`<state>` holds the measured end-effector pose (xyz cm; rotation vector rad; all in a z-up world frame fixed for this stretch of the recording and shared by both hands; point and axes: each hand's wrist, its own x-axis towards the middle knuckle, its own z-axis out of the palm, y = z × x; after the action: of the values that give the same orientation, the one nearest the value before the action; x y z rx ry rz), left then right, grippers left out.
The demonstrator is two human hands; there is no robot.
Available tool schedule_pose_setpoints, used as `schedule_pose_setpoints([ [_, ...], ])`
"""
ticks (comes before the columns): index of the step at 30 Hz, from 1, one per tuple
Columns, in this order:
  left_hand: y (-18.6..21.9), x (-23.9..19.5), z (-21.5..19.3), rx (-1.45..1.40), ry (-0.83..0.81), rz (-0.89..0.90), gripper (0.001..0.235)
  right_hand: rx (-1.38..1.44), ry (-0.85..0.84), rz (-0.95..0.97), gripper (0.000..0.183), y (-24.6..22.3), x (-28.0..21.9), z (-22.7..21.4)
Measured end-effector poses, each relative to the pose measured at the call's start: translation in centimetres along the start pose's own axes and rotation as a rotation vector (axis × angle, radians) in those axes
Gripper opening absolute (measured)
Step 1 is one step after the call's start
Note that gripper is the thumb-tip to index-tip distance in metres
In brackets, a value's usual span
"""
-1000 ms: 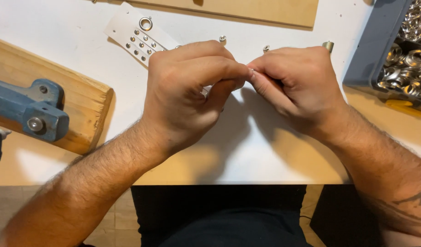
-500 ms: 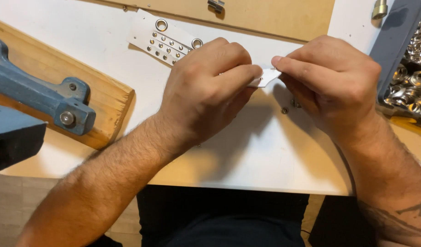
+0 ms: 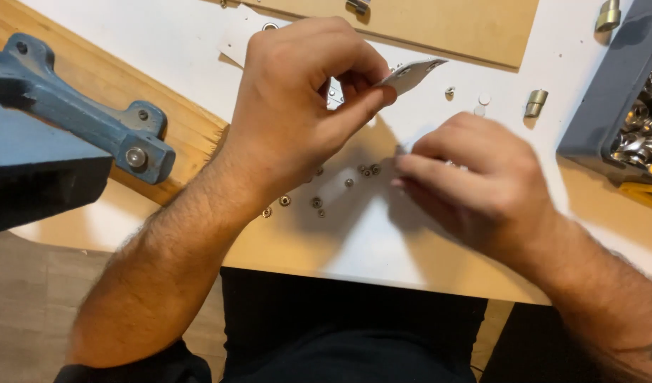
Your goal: Inserting small metal studs into pre-punched holes in leather strips and sorting hardware components.
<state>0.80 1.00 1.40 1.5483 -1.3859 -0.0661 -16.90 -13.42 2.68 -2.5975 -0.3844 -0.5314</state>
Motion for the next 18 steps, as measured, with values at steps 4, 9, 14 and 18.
schedule_pose_setpoints([
  [4, 0.0, -0.1, 0.1, -0.03, 0.007, -0.077, 0.015, -0.08, -0.129, -0.023, 0.018, -0.9, 0.6, 2.4],
  [9, 0.0, -0.2, 0.1, -0.031, 0.004, -0.138, 0.014, -0.064, -0.133, -0.044, 0.009, -0.5, 1.1, 3.7],
  [14, 0.2, -0.3, -0.1, -0.07, 0.017, -0.203, 0.013, 0.252, -0.11, 0.121, 0.006, -0.9, 2.1, 1.5],
  [18, 0.3, -0.2, -0.1, -0.102, 0.029, -0.245, 0.011, 0.603, 0.064, 0.479, 0.01, -0.1, 0.9, 0.4],
])
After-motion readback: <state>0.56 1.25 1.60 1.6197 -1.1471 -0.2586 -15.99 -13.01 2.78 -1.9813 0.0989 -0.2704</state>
